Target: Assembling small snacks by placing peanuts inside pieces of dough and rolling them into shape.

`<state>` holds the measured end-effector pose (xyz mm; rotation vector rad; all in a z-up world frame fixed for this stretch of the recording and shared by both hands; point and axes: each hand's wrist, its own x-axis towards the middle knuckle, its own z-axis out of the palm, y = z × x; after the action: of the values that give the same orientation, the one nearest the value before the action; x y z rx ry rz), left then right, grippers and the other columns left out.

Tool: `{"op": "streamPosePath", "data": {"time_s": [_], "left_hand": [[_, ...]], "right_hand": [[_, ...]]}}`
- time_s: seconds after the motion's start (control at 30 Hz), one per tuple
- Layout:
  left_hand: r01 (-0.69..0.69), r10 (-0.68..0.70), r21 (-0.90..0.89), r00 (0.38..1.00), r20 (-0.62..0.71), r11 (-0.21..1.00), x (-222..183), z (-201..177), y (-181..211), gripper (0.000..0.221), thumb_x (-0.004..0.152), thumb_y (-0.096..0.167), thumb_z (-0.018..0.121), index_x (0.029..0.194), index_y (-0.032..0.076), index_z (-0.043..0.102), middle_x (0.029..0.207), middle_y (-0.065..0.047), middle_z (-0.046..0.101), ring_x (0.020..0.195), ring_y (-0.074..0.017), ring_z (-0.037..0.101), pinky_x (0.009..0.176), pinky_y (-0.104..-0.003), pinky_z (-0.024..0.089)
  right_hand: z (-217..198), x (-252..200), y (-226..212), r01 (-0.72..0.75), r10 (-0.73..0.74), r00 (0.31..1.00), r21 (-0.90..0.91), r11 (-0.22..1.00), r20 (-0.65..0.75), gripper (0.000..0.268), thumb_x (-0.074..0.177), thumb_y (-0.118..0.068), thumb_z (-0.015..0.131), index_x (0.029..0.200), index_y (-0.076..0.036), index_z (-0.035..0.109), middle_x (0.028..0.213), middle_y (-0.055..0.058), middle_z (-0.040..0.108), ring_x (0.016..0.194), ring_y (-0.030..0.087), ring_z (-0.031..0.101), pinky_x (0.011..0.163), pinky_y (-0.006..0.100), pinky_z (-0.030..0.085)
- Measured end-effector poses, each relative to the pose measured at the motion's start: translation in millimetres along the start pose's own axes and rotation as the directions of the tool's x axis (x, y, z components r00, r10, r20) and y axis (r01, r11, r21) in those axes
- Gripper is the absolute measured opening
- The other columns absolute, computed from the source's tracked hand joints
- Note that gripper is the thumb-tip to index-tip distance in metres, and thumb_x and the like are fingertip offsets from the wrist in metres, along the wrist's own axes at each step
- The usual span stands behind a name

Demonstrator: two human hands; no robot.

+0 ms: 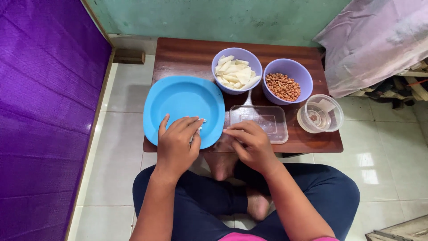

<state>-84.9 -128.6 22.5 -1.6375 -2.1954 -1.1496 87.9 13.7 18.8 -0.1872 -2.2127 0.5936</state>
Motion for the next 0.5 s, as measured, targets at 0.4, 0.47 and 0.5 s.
{"op": "streamPosePath", "data": {"time_s": [0.4, 0.47, 0.5], "left_hand": [[-0.128, 0.129, -0.079, 0.992, 0.002, 0.989, 9.6, 27.5, 39.9, 0.028, 0.09, 0.011, 0.068, 0.116, 0.016, 0.079, 0.107, -0.002, 0.077, 0.11, -0.0245, 0.071, 0.113, -0.062, 0.035], [-0.136, 0.138, -0.08, 0.99, 0.021, 0.987, 12.3, 31.5, 48.4, 0.029, 0.089, 0.011, 0.069, 0.116, 0.017, 0.079, 0.107, -0.002, 0.077, 0.109, -0.0244, 0.071, 0.113, -0.061, 0.035], [-0.135, 0.139, -0.086, 0.99, 0.036, 0.987, 13.9, 34.2, 53.2, 0.03, 0.088, 0.011, 0.069, 0.115, 0.017, 0.079, 0.107, -0.002, 0.077, 0.109, -0.0244, 0.071, 0.113, -0.06, 0.035]], "right_hand": [[-75.6, -29.9, 5.7, -0.093, 0.08, 0.99, -0.113, 0.989, -0.117, 0.012, 0.087, 0.003, 0.076, 0.095, -0.005, 0.079, 0.093, 0.01, 0.077, 0.083, 0.034, 0.072, 0.077, 0.042, 0.058], [-85.0, -29.3, 7.4, -0.083, 0.066, 0.988, -0.121, 0.989, -0.137, 0.012, 0.087, 0.002, 0.076, 0.096, -0.004, 0.079, 0.093, 0.011, 0.076, 0.083, 0.035, 0.072, 0.077, 0.043, 0.058], [-90.6, -29.1, 8.5, -0.071, 0.052, 0.988, -0.131, 0.989, -0.146, 0.011, 0.087, 0.002, 0.076, 0.096, -0.004, 0.079, 0.093, 0.012, 0.076, 0.082, 0.035, 0.072, 0.077, 0.044, 0.058]]}}
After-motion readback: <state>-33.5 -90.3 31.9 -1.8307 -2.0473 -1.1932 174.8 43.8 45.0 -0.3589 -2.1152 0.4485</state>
